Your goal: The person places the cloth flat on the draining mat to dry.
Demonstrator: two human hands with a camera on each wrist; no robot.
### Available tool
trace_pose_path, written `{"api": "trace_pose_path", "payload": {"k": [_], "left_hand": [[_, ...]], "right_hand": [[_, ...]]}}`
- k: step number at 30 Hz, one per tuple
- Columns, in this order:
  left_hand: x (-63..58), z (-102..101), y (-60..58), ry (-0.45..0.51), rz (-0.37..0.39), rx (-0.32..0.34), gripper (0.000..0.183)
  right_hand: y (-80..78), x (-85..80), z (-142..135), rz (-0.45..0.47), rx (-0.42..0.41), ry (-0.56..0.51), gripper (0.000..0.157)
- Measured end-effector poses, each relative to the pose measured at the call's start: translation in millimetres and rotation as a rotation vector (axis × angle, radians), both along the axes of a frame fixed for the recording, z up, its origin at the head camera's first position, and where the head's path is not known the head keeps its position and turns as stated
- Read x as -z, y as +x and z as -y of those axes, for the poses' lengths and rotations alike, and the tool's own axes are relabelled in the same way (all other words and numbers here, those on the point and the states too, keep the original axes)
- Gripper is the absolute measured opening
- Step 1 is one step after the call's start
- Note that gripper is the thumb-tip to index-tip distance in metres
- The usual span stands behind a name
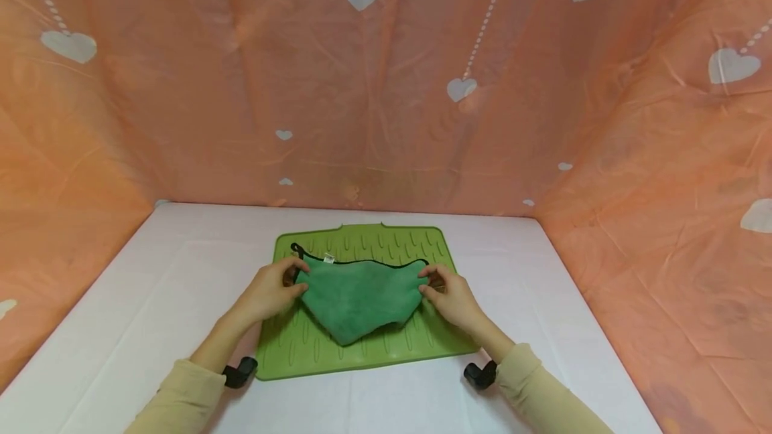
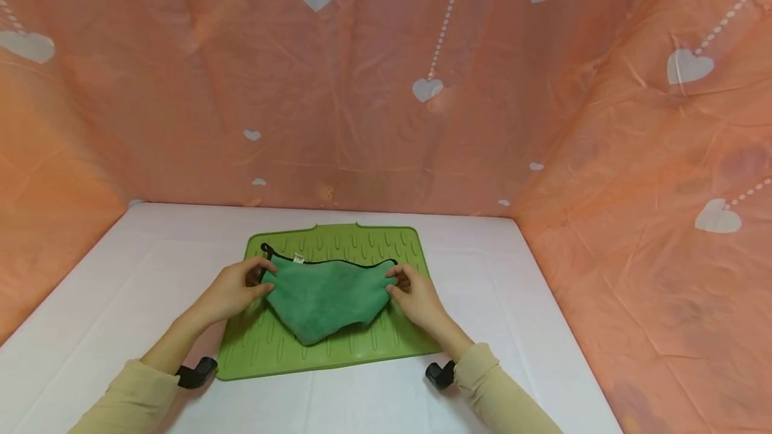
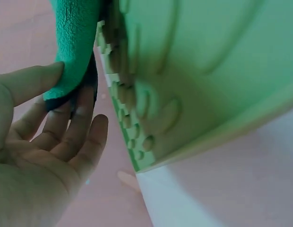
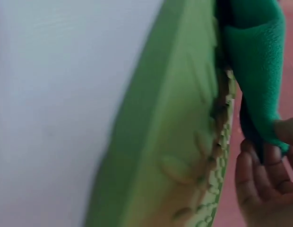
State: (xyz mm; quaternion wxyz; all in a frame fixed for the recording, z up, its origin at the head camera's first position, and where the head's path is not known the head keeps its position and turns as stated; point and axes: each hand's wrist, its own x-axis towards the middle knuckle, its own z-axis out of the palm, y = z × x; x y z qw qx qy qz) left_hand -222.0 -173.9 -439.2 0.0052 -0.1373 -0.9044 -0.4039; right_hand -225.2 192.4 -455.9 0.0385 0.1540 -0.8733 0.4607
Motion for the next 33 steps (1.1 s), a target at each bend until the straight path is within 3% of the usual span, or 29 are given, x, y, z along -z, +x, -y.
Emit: {"api": "trace_pose_path", "payload": {"k": [8, 13, 25, 29, 33], "left_hand": [[-12.2, 3.5, -2.9, 0.183, -0.021, -0.051, 0.028], [-16.1, 3.2, -8.9, 0.307, -0.008, -0.056, 0.031], [-21.7, 2.3, -34.4, 0.153, -0.096, -0.117, 0.031], [-19.9, 1.8, -43.7, 0.110, -0.089, -0.122, 0.029], [-16.7, 2.7, -54.3, 0.066, -0.060, -0.126, 0.029]], "right_hand": [[-10.6, -12.0, 1.3, -0.003, 0.018, -0.284, 0.024], [-17.6, -19.8, 2.0, -0.042, 0.035, -0.352, 0.024], [-50.7, -31.5, 3.3, -0.168, 0.141, -0.135, 0.024], [-65.7, -27.3, 5.7, -0.203, 0.166, -0.072, 0.019], [-78.2, -21.1, 9.6, -0.183, 0.173, -0.032, 0.017]]}}
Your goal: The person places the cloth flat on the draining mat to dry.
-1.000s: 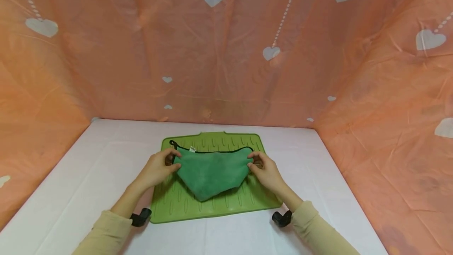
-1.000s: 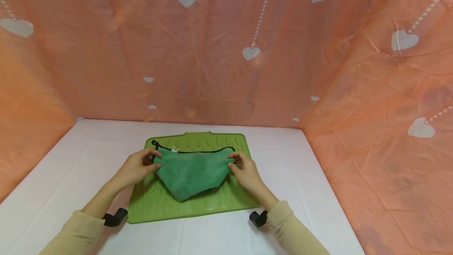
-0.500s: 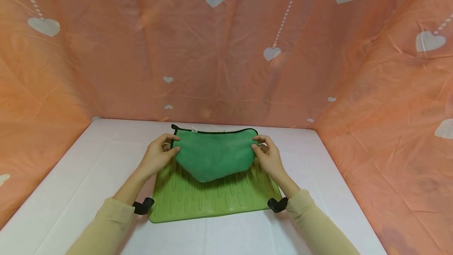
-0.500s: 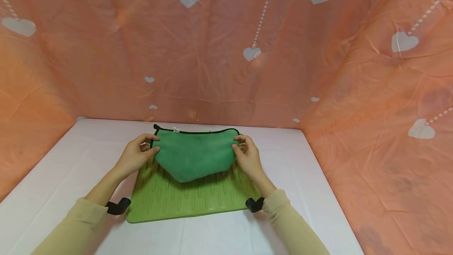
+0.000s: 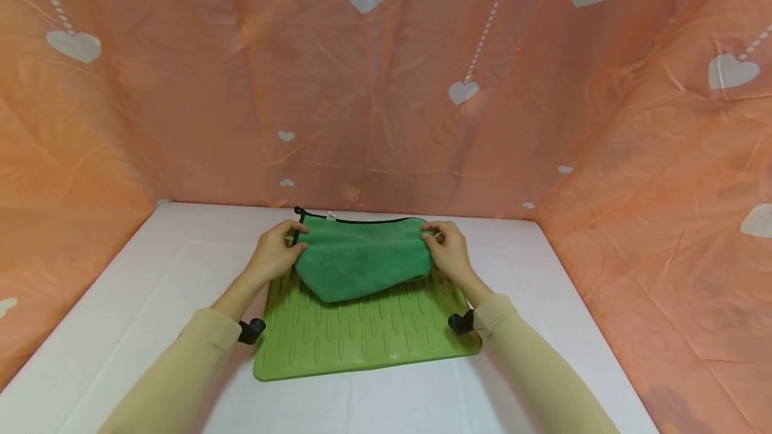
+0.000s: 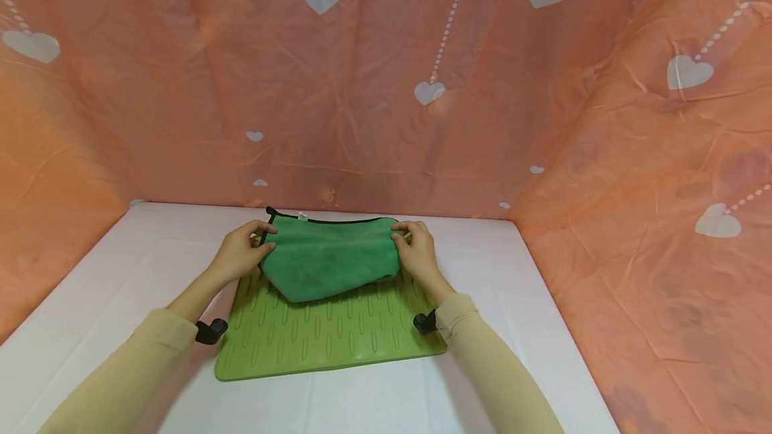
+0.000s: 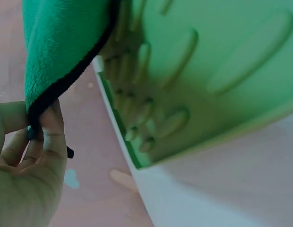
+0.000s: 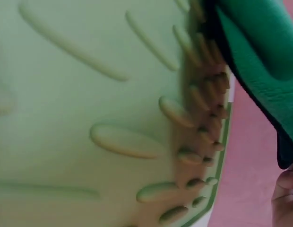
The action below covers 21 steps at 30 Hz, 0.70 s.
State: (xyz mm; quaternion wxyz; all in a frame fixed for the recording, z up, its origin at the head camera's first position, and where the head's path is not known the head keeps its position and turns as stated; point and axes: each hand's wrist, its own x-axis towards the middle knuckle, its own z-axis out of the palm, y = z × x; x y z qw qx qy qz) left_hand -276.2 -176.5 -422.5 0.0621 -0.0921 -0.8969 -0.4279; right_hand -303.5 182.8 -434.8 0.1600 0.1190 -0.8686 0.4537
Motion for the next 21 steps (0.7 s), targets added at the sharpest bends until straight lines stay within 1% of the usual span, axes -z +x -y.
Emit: {"api": "trace_pose_path", "payload": {"k": [6, 10, 15, 21], "left_hand": [[7.5, 2.2, -15.5, -0.064, 0.041, 0.016, 0.031], [14.5, 4.4, -21.9, -0.105, 0.065, 0.040, 0.032], [20.5, 3.5, -25.1, -0.164, 0.088, 0.080, 0.030], [24.2, 2.4, -26.6, -0.270, 0.102, 0.128, 0.031]], "right_hand": [[-13.5, 10.8, 3.2, 0.061, -0.018, 0.069, 0.019], [-20.0, 18.4, 4.5, 0.136, -0.014, 0.105, 0.018], [-26.5, 25.8, 4.6, 0.209, -0.015, 0.127, 0.018], [-28.4, 28.4, 2.6, 0.239, -0.050, 0.197, 0.020]]}}
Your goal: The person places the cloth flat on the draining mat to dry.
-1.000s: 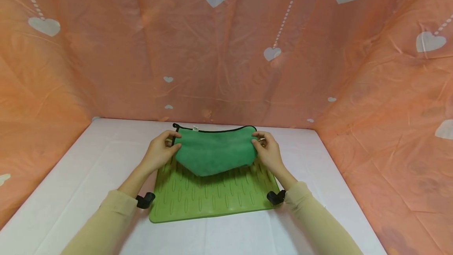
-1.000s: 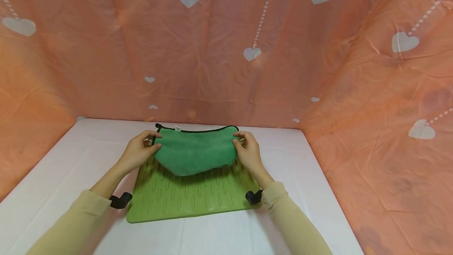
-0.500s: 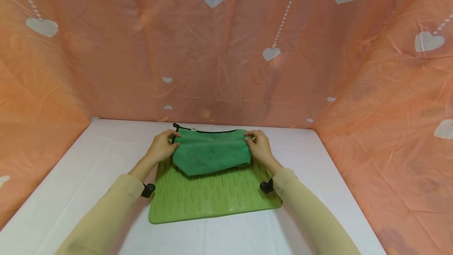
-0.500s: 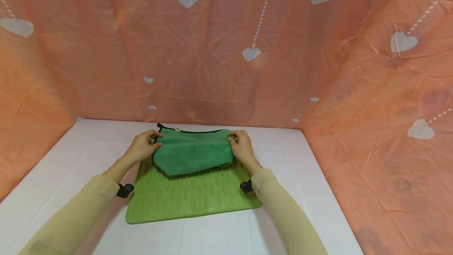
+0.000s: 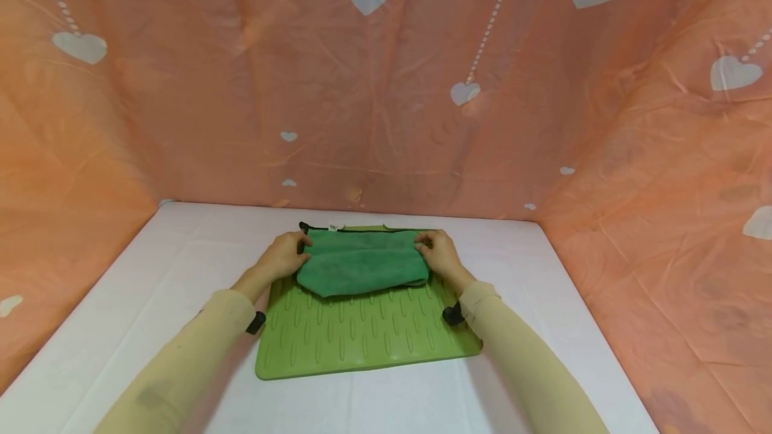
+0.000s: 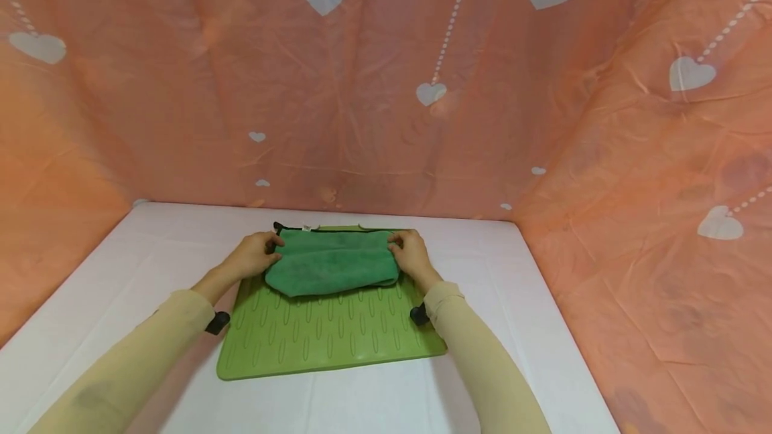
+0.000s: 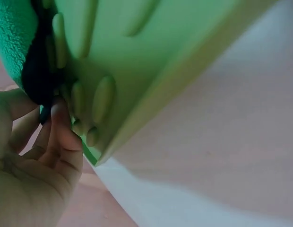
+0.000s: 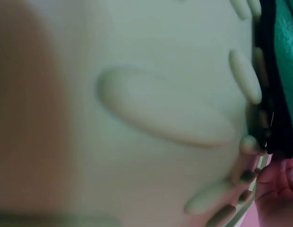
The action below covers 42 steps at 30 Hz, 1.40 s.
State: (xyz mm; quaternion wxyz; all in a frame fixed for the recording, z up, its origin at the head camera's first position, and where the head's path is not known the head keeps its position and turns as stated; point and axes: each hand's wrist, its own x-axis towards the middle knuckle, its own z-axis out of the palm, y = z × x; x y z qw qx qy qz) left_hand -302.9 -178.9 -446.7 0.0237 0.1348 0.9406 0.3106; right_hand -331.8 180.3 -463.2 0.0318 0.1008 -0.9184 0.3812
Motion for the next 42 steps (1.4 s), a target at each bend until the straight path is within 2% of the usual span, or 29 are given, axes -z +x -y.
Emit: {"api": "trace_pose_path", "payload": {"k": [4, 7, 10, 13, 17, 20, 23, 27, 32, 37, 42], "left_hand": [[1.1, -1.2, 1.0, -0.069, -0.008, 0.009, 0.032], [1.1, -0.7, 6.0, -0.095, -0.035, -0.007, 0.033], [-0.7, 1.0, 16.7, -0.105, -0.097, -0.004, 0.033], [-3.7, 2.6, 31.2, -0.107, -0.185, 0.024, 0.028], [-6.5, 2.0, 49.6, -0.085, -0.301, 0.106, 0.018], [-5.5, 0.1, 59.9, -0.081, -0.372, 0.208, 0.015], [-1.1, -1.8, 66.3, -0.126, -0.437, 0.310, 0.017], [4.4, -4.2, 68.9, -0.202, -0.526, 0.401, 0.023], [8.6, -5.9, 64.8, -0.260, -0.574, 0.434, 0.032], [11.0, -6.4, 58.0, -0.296, -0.561, 0.419, 0.035], [11.1, -10.0, 52.1, -0.296, -0.527, 0.383, 0.026]], "right_hand": [[2.5, -1.3, -6.1, -0.006, -0.037, 0.044, 0.025], [10.1, -4.7, -11.4, -0.043, -0.041, 0.064, 0.029], [23.1, -10.8, -14.6, -0.097, -0.053, 0.058, 0.030], [37.8, -15.6, -16.1, -0.174, -0.099, 0.067, 0.026], [55.5, -18.6, -15.6, -0.253, -0.167, 0.112, 0.019], [66.1, -19.4, -14.1, -0.292, -0.221, 0.150, 0.014], [72.6, -18.7, -12.7, -0.342, -0.293, 0.218, 0.011], [73.8, -17.1, -10.9, -0.427, -0.398, 0.363, 0.013], [66.7, -12.8, -11.3, -0.477, -0.482, 0.516, 0.017], [59.7, -9.8, -11.5, -0.443, -0.483, 0.549, 0.027], [53.7, -6.1, -10.7, -0.381, -0.445, 0.540, 0.031]]}}
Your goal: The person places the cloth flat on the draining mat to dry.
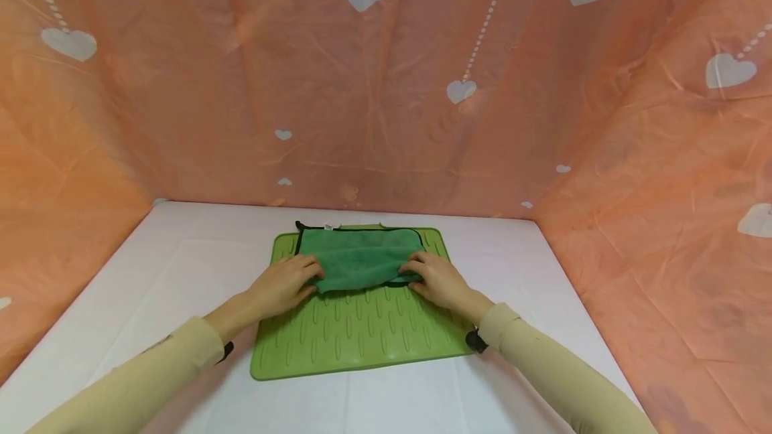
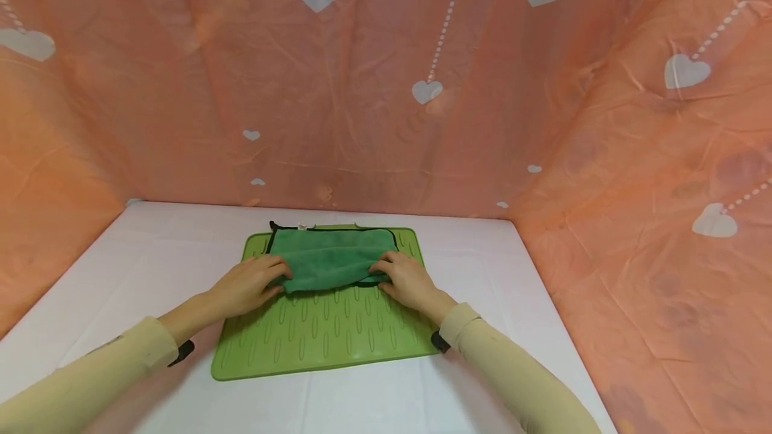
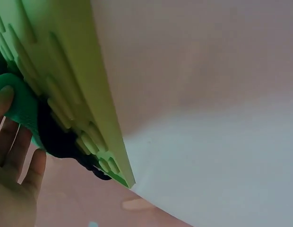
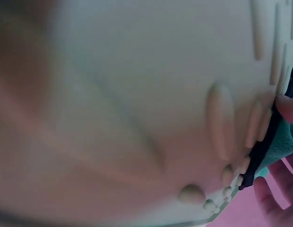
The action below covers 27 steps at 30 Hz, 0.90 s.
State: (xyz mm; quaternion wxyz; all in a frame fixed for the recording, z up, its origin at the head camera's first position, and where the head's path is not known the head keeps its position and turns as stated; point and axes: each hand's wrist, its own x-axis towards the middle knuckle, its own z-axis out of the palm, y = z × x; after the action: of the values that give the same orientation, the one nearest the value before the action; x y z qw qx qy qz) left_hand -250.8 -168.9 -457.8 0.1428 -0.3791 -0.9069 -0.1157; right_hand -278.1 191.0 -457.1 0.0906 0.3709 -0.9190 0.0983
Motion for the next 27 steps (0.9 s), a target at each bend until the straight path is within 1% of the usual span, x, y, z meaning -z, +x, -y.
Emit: {"api": "trace_pose_path", "payload": {"k": [2, 5, 7, 10, 14, 17, 21, 24, 27], "left_hand": [[-0.1, -1.7, -2.4, 0.023, 0.034, -0.016, 0.021], [-1.4, -3.7, -5.7, 0.080, 0.110, -0.050, 0.015], [-3.7, -3.9, -6.8, 0.125, 0.167, -0.072, 0.015], [-9.1, -2.2, -7.1, 0.193, 0.261, -0.103, 0.019], [-19.1, 2.2, -7.0, 0.293, 0.362, -0.124, 0.024], [-27.6, 5.0, -7.3, 0.365, 0.382, -0.110, 0.026], [-36.2, 6.4, -8.7, 0.447, 0.378, -0.096, 0.028], [-37.6, 6.8, -12.3, 0.478, 0.391, -0.105, 0.030], [-34.9, 8.0, -18.2, 0.460, 0.413, -0.115, 0.030]], "right_hand": [[-2.4, 1.0, 1.2, -0.006, 0.016, -0.007, 0.028], [-5.6, 1.3, 3.4, -0.035, 0.046, -0.020, 0.021], [-6.8, 0.5, 4.3, -0.044, 0.072, -0.036, 0.017], [-6.5, -3.7, 4.4, 0.007, 0.125, -0.086, 0.016], [-3.5, -15.0, 2.0, 0.103, 0.166, -0.208, 0.016], [-1.3, -24.1, -2.6, 0.138, 0.158, -0.326, 0.017], [-0.9, -29.8, -10.2, 0.140, 0.134, -0.474, 0.019], [-2.8, -27.9, -14.4, 0.123, 0.125, -0.538, 0.020], [-5.6, -23.5, -18.0, 0.125, 0.126, -0.567, 0.019]]}}
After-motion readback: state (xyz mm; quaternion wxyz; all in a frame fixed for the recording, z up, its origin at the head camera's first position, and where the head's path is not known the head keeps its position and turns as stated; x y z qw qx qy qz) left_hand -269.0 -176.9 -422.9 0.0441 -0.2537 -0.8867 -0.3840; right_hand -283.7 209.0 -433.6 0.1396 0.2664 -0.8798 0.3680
